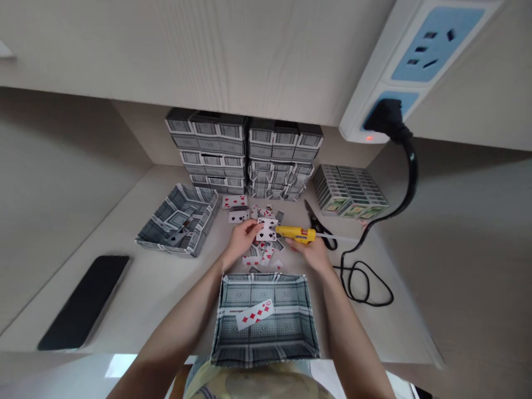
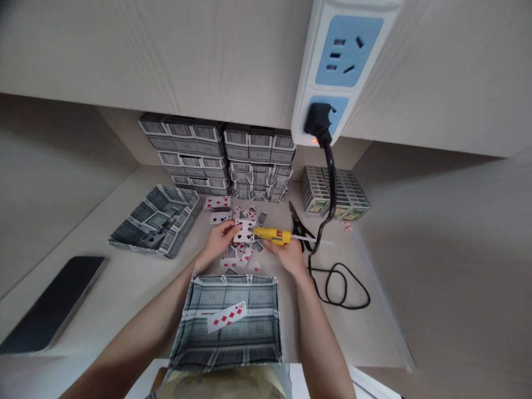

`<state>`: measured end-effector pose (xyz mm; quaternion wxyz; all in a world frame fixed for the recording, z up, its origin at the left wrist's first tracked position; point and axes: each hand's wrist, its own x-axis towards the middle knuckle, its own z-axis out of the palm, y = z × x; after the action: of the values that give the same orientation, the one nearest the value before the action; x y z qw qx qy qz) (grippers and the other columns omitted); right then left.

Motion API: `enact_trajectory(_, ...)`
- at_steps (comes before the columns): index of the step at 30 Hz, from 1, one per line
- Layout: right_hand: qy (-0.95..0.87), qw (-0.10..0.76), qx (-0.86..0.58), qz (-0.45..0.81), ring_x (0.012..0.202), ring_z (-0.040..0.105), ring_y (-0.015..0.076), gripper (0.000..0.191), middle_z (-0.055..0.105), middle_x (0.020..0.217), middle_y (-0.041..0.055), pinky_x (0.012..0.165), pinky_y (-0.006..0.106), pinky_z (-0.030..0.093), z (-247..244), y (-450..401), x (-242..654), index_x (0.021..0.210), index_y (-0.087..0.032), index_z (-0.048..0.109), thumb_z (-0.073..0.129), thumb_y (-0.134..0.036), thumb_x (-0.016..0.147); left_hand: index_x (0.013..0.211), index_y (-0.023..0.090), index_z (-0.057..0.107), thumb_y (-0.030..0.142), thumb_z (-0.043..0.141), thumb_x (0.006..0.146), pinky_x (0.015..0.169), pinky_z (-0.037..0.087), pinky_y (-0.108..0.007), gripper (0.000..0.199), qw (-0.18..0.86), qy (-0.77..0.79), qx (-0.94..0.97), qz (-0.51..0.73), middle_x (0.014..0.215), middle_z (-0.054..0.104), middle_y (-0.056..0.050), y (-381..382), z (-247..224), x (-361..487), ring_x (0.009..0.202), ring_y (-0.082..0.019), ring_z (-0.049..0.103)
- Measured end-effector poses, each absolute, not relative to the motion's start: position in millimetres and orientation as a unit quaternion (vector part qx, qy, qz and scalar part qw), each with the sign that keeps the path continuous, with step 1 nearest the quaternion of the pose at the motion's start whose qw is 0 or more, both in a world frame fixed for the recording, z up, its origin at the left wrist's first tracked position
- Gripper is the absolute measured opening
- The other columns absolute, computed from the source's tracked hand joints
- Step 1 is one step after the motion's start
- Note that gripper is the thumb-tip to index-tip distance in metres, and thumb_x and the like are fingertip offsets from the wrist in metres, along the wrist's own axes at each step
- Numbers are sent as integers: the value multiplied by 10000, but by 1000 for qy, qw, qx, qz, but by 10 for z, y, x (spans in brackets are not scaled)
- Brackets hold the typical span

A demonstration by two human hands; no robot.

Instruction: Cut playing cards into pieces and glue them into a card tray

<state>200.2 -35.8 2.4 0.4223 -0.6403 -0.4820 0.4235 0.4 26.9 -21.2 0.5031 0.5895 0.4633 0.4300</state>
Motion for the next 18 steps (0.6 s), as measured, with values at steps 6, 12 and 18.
enact_trajectory(6, -479, 430, -665, 379, 782, 648, 237, 331, 697, 864, 93, 696, 342, 512, -54, -342, 1969, 852, -139, 671, 666, -350, 597, 692, 163, 516, 386, 561, 729, 427, 347, -182, 230, 481, 446, 612, 441, 530, 478, 54, 260, -202, 8, 444, -74, 448)
enact_trajectory(12, -501, 402, -683, 348, 789, 652, 232, 263, 705, 825, 57, 696, 323, 518, -45, -358, 1937, 808, -169, 678, 633, -319, 597, 671, 157, 512, 367, 560, 727, 483, 342, -178, 223, 462, 441, 627, 446, 562, 475, 48, 252, -184, 8, 511, -74, 425)
enact_trajectory(18, -492, 398, -701, 328, 725, 653, 217, 194, 702, 756, 40, 647, 297, 513, -7, -378, 1951, 754, -173, 664, 575, -215, 588, 659, 160, 505, 364, 556, 726, 509, 343, -186, 221, 474, 436, 618, 451, 577, 474, 45, 245, -167, 13, 524, -77, 416)
